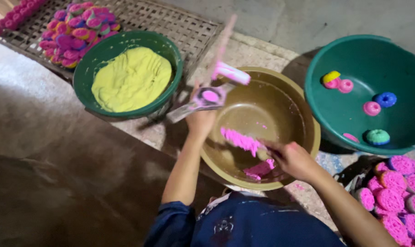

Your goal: The person scoops pink paste into a handheld mold, closes it, and presses the contents into a tray of pink flower-shaped items. They repeat this process multiple times, occasionally adjusting the items in the tray.

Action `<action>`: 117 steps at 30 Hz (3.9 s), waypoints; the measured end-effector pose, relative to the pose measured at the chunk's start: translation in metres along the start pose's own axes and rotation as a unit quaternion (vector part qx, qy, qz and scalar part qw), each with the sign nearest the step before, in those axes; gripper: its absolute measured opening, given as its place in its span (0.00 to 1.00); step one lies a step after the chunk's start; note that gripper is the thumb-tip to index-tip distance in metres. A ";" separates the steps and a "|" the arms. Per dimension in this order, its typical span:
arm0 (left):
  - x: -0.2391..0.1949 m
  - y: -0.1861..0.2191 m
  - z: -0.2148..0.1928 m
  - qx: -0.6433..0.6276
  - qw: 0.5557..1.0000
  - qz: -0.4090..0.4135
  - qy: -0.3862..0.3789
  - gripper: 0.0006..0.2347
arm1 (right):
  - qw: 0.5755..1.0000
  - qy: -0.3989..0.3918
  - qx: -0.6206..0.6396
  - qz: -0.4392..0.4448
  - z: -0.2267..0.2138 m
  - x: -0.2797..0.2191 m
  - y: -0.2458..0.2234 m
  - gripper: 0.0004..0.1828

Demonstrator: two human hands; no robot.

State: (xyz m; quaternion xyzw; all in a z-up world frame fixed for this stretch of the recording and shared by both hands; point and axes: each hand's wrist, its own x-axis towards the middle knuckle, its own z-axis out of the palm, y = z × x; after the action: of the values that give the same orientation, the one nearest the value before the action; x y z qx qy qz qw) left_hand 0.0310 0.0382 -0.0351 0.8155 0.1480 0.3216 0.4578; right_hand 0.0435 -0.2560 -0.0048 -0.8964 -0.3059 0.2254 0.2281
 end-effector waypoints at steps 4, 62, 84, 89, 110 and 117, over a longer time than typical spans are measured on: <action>0.001 -0.021 0.018 -0.232 0.963 -0.130 -0.042 0.14 | 0.944 -0.161 -0.280 0.067 -0.008 0.002 0.006 0.36; -0.307 0.328 0.439 -0.810 0.187 -0.263 -0.489 0.14 | 0.855 0.111 0.396 0.318 -0.057 -0.486 0.301 0.44; -0.342 0.230 0.413 -0.266 0.659 -0.113 -0.694 0.25 | 0.822 0.210 0.502 0.166 -0.029 -0.509 0.334 0.46; -0.336 0.259 0.331 0.043 0.733 0.441 -0.517 0.29 | 0.811 0.234 0.501 0.189 -0.025 -0.519 0.342 0.50; -0.326 0.323 0.492 -0.799 0.199 -0.359 -0.439 0.17 | 0.814 0.086 0.348 0.456 -0.099 -0.479 0.311 0.50; -0.333 0.318 0.505 -0.792 0.233 -0.362 -0.433 0.12 | 0.867 0.109 0.201 0.443 -0.108 -0.473 0.302 0.45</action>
State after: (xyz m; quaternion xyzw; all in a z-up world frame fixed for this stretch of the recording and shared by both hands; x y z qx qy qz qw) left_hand 0.0981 -0.6398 -0.0856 -0.0866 -0.1235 -0.3265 0.9331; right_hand -0.0998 -0.8077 0.0408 -0.8915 0.2016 0.2603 0.3112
